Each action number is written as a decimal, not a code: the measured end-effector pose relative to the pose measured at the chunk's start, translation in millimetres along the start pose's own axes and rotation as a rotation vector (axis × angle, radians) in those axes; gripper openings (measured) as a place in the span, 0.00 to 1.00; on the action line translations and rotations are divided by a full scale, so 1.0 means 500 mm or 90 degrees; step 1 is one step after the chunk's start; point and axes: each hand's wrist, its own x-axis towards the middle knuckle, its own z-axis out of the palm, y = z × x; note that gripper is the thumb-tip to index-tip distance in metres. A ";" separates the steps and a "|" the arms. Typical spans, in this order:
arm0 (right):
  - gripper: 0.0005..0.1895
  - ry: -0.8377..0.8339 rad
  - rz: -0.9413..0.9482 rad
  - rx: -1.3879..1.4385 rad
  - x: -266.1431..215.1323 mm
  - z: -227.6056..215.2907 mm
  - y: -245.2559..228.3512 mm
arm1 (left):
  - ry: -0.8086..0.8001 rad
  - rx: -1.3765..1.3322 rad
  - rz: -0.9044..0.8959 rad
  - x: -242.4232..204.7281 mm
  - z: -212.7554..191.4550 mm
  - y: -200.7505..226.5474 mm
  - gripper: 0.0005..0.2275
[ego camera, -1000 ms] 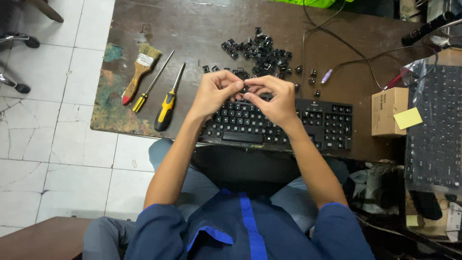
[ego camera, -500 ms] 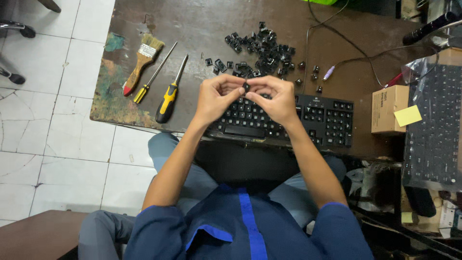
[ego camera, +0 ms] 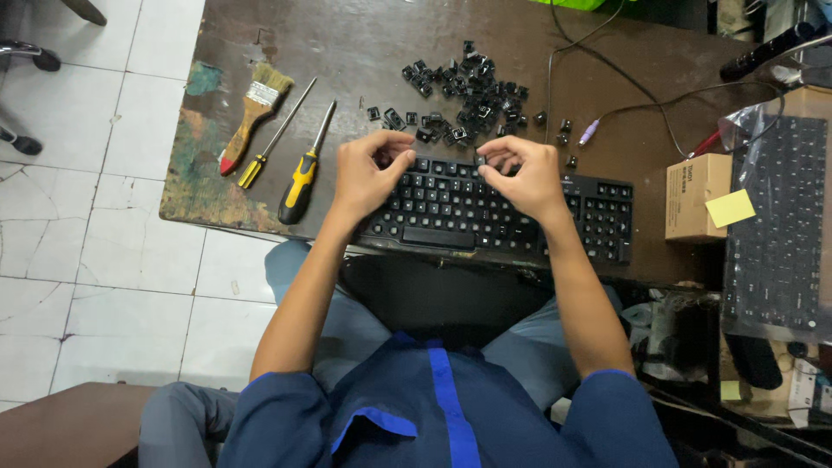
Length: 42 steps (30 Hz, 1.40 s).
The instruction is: The person assembles a keyboard by attaching keycaps to the switches. They use a screwdriver to secure some components and continue placing keycaps one by one until the keyboard is mostly complete.
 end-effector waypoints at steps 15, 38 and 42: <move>0.13 -0.012 -0.018 -0.169 0.001 0.006 0.047 | -0.046 0.090 0.128 0.010 0.058 -0.014 0.09; 0.13 -0.012 -0.019 -0.144 0.005 -0.033 0.063 | -0.064 0.153 0.175 0.036 0.108 0.006 0.07; 0.12 -0.027 -0.029 -0.138 0.006 -0.024 0.059 | -0.085 0.139 0.165 0.034 0.136 0.008 0.08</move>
